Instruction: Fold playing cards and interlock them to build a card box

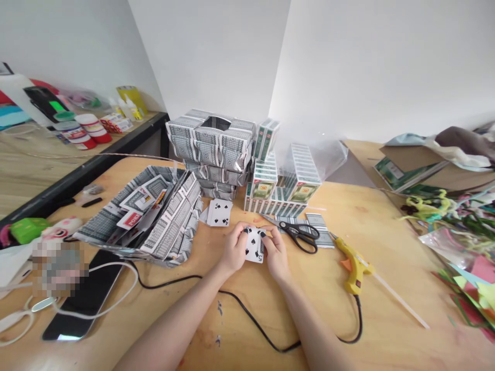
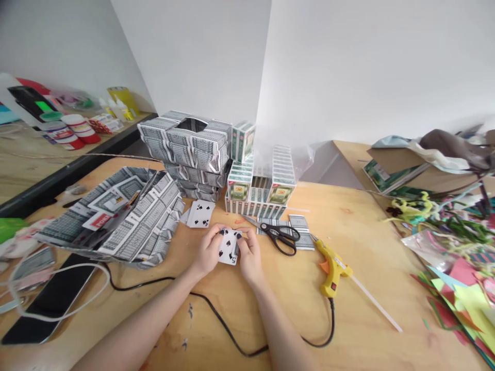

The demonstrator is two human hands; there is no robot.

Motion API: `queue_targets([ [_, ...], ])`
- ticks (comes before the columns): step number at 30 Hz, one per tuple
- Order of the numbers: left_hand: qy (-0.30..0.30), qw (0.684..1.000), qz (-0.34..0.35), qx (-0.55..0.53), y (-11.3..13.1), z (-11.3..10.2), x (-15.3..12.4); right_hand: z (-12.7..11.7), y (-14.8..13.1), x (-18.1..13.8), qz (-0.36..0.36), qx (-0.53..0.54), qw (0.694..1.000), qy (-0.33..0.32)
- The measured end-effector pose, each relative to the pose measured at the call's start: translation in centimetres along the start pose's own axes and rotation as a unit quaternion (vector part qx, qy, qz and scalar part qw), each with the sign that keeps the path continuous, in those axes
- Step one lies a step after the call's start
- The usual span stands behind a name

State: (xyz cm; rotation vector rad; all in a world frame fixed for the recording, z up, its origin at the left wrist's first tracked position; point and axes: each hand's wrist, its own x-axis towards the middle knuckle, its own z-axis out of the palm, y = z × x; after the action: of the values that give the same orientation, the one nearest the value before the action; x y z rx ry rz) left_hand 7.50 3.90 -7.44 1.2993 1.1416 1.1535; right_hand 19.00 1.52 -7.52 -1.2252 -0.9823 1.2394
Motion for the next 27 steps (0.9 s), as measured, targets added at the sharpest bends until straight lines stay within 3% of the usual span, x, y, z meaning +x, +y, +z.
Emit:
queue_targets([
  [9, 0.013, 0.999, 0.026, 0.022, 0.34, 0.47, -0.18, 0.04, -0.48, 0.01, -0.016, -0.027, 0.999, 0.039],
  [16, -0.01, 0.999, 0.034, -0.016, 0.41, 0.32, -0.56, 0.23, -0.41, 0.03, -0.022, -0.007, 0.999, 0.026],
  [20, -0.011, 0.998, 0.051, 0.045, 0.22, 0.38, -0.44, -0.09, -0.26, 0.06, -0.021, 0.014, 1.0, 0.016],
  [27, -0.055, 0.991, 0.101, 0.071, -0.32, 0.21, -0.4, -0.52, 0.1, 0.52, 0.031, 0.073, 0.997, 0.004],
])
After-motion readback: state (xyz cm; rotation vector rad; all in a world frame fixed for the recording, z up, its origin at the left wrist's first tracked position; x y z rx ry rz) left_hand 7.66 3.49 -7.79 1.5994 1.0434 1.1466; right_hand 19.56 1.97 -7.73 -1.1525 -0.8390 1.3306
